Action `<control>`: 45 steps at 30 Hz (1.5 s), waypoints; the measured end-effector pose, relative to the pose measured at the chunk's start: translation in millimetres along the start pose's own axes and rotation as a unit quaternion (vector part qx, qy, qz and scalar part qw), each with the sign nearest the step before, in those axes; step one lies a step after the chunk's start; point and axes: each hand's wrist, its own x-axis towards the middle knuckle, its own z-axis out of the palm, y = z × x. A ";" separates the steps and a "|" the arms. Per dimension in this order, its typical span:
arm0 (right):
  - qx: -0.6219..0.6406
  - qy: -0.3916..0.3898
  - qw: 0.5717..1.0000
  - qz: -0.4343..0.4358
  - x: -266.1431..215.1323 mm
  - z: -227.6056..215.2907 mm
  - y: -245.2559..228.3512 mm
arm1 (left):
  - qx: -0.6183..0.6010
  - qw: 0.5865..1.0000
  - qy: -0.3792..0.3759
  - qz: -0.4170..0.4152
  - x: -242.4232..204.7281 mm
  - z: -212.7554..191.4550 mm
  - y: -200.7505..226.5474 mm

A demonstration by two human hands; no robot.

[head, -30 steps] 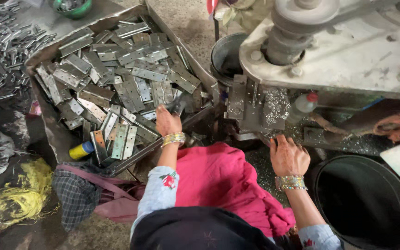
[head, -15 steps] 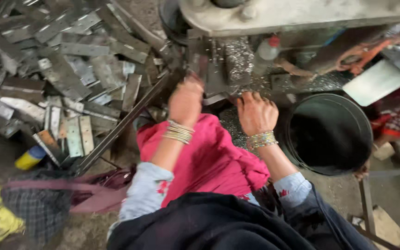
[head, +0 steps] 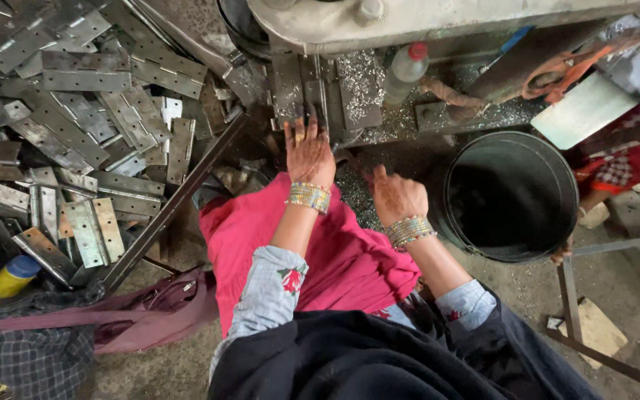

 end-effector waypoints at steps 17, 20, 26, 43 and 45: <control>0.077 -0.082 0.993 0.033 1.1 91.3 30.7 | 0.161 0.987 -0.027 0.004 45.1 -22.4 6.3; 0.191 -0.020 0.981 -0.014 -6.1 111.2 30.8 | 0.081 0.994 0.067 -0.007 35.5 -11.0 0.4; 0.123 -0.130 0.981 0.080 2.7 81.2 29.3 | 0.096 0.995 0.037 -0.013 60.1 10.5 -14.8; 0.116 -0.005 0.993 -0.020 -3.9 81.9 31.3 | 0.149 0.988 -0.025 -0.027 115.0 -9.8 -19.7; 0.125 0.002 0.992 -0.014 0.7 87.4 27.7 | 0.145 0.989 -0.015 -0.027 126.3 -9.0 -21.5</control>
